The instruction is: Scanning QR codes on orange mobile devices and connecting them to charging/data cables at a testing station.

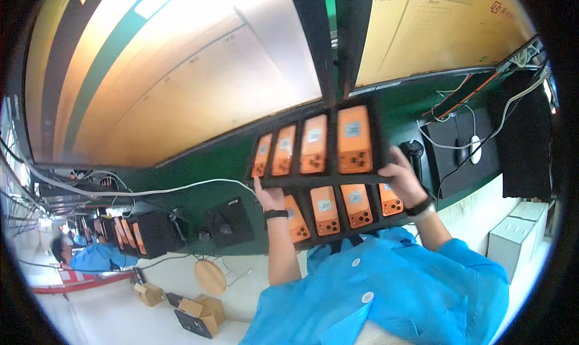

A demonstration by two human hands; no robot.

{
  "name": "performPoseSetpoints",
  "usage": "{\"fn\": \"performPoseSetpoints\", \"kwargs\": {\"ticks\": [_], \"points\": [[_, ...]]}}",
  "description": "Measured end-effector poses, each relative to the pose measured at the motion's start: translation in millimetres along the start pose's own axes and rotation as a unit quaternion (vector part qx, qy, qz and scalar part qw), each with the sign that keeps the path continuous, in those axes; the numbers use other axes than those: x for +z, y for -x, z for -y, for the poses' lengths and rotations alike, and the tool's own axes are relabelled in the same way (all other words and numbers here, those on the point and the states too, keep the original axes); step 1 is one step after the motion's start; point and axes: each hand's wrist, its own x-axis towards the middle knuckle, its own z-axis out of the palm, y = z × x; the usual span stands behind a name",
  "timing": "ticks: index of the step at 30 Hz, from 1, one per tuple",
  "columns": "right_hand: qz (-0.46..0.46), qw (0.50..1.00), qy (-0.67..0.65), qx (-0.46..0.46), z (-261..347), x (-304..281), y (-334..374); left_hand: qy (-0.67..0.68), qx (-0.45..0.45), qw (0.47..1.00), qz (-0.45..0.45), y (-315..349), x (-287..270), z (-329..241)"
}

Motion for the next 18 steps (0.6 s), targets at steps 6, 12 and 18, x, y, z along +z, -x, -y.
{"fn": "performPoseSetpoints", "kwargs": {"ticks": [6, 12, 18], "points": [[-0.071, 0.997, -0.001, 0.028, 20, -90, 78, -0.195, 0.017, 0.978, 0.077, 68, -55, -68], [-0.114, 0.905, 0.41, 0.018, -10, -145, 103, -0.635, 0.035, 0.769, 0.064, 126, -126, -78], [-0.281, 0.832, 0.475, -0.06, -41, -195, 60, -0.756, 0.316, 0.572, 0.027, 147, -86, -30]]}}
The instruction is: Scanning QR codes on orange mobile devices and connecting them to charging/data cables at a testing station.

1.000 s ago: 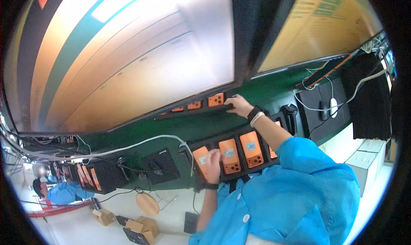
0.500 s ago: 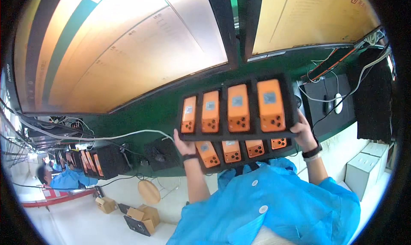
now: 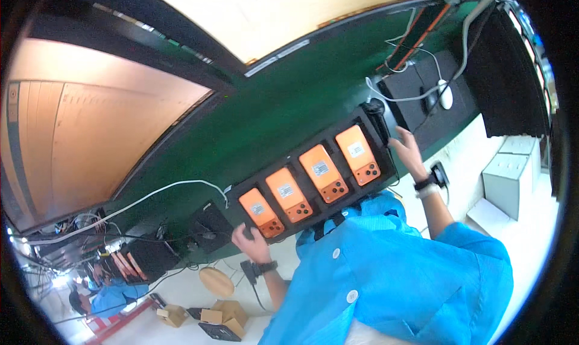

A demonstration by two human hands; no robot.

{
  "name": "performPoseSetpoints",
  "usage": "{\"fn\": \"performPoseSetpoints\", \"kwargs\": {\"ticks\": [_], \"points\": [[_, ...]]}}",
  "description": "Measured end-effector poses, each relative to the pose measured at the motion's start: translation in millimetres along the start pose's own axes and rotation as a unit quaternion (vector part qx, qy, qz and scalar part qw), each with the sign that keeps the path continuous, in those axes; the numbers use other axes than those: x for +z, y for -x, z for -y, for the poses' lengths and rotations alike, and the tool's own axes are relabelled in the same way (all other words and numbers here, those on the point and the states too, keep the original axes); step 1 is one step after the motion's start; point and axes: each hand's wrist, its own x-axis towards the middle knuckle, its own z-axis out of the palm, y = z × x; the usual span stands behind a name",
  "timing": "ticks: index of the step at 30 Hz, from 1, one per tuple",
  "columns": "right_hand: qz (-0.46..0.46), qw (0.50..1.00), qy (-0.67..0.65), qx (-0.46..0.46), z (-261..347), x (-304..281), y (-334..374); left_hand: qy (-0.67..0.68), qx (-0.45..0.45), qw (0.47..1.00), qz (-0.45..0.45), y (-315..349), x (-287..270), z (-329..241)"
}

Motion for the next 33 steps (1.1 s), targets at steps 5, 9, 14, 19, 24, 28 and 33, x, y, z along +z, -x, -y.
{"fn": "performPoseSetpoints", "kwargs": {"ticks": [5, 9, 14, 19, 24, 28, 33], "points": [[0.071, 0.988, 0.06, 0.121, -27, 49, -75, 0.13, 0.235, 0.947, 0.176, -47, 94, -129], [0.062, 0.996, 0.032, 0.064, -14, 38, -72, 0.124, 0.386, 0.89, 0.207, -44, 170, -213], [0.086, 0.993, -0.04, 0.076, 20, -27, -5, -0.008, 0.423, 0.879, 0.219, -41, 203, -234], [0.15, 0.964, -0.156, 0.152, 56, -52, 56, -0.03, 0.451, 0.866, 0.215, -43, 211, -221], [0.203, 0.978, -0.01, 0.041, 88, -32, 72, -0.051, 0.442, 0.865, 0.232, -43, 212, -225], [0.236, 0.969, 0.006, 0.072, 98, -13, 69, -0.077, 0.445, 0.863, 0.226, -43, 210, -227], [0.261, 0.961, 0.027, 0.084, 89, -15, 67, -0.03, 0.435, 0.872, 0.221, -42, 208, -224]]}}
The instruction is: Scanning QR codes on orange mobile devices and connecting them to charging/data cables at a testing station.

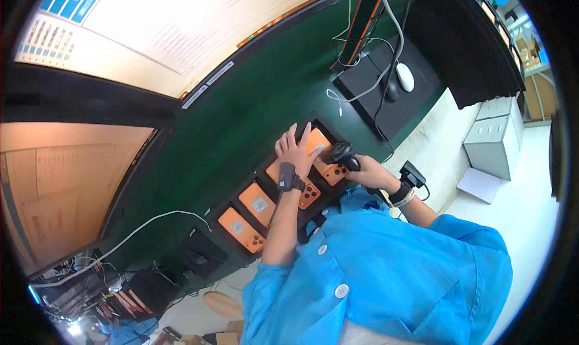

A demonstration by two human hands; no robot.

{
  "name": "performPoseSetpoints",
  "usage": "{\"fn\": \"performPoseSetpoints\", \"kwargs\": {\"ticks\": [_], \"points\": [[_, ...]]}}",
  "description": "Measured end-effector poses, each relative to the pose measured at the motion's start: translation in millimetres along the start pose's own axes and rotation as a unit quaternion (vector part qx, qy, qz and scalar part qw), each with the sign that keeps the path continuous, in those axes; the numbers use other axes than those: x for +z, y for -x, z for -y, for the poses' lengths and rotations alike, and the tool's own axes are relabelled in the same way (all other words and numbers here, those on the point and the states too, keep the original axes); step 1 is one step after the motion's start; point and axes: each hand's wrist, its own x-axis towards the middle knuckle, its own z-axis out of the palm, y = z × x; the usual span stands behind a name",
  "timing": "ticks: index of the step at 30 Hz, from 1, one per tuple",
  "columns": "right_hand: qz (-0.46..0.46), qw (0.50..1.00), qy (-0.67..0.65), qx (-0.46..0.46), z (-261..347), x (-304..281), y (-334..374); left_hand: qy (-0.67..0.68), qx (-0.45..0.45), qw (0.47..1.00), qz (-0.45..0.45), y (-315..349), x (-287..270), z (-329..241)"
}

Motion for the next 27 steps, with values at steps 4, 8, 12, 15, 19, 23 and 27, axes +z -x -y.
{"fn": "performPoseSetpoints", "kwargs": {"ticks": [4, 8, 12, 15, 19, 23, 27], "points": [[-0.058, 0.995, -0.085, 0.002, -31, -13, -12, 0.028, 0.001, 0.999, -0.02, 4, -4, -8], [-0.177, 0.984, -0.02, 0.018, -82, -13, -71, 0.045, 0.034, 0.997, 0.047, 14, -6, -24], [-0.139, 0.99, -0.031, 0.007, -121, -3, -123, 0.007, -0.008, 0.999, 0.047, 22, -2, -25], [-0.177, 0.984, -0.002, -0.008, -119, -6, -137, -0.021, 0.011, 0.999, 0.039, 23, -5, -18], [-0.291, 0.949, -0.005, -0.118, -80, -22, -150, -0.006, 0.008, 0.999, 0.038, 12, -14, -19], [-0.209, 0.969, -0.019, -0.128, -47, -33, -162, 0.047, -0.035, 0.998, 0.03, 0, -26, -24], [-0.144, 0.971, 0.057, -0.184, -41, -28, -173, 0.333, -0.107, 0.935, 0.06, 5, -39, -25]]}}
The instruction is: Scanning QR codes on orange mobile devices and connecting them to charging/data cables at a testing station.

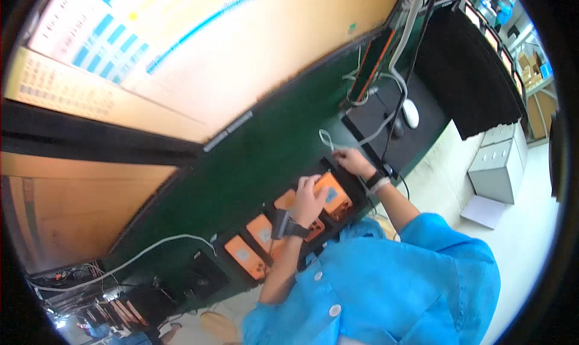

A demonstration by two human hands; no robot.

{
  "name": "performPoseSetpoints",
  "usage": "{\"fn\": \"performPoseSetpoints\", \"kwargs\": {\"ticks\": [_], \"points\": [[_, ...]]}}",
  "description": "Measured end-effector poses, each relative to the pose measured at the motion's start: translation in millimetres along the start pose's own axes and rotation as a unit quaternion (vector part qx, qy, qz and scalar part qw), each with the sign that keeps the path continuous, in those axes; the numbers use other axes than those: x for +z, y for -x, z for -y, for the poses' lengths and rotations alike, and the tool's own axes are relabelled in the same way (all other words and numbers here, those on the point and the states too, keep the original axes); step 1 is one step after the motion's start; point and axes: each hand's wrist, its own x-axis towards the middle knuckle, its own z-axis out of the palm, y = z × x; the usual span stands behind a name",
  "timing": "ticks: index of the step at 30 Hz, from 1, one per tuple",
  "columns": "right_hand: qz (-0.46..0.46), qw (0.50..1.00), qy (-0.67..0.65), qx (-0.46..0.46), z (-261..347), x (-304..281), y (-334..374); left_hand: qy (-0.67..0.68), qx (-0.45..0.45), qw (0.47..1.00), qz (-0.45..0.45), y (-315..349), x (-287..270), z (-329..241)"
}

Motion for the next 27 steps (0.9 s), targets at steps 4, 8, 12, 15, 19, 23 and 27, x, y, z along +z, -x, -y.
{"fn": "performPoseSetpoints", "kwargs": {"ticks": [4, 8, 12, 15, 19, 23, 27], "points": [[-0.104, 0.991, -0.033, 0.081, -9, 17, -10, 0.106, -0.031, 0.993, 0.03, 20, -2, -11], [-0.265, 0.961, 0.054, 0.053, -17, 22, -31, 0.151, -0.058, 0.984, 0.076, 36, -4, -16], [-0.164, 0.979, 0.049, 0.114, -19, 9, -45, 0.163, -0.03, 0.984, 0.067, 40, -3, -12], [-0.114, 0.979, -0.055, 0.158, -13, 12, -46, 0.139, -0.018, 0.989, 0.053, 42, -2, -11], [-0.176, 0.959, -0.193, 0.106, 1, 24, -48, 0.15, -0.018, 0.987, 0.049, 43, -2, -14], [-0.043, 0.944, -0.313, 0.093, 33, 11, -47, 0.152, -0.031, 0.987, 0.048, 44, -3, -16], [0.037, 0.977, -0.207, -0.043, 87, -22, -8, 0.164, -0.03, 0.985, 0.041, 46, 0, -14]]}}
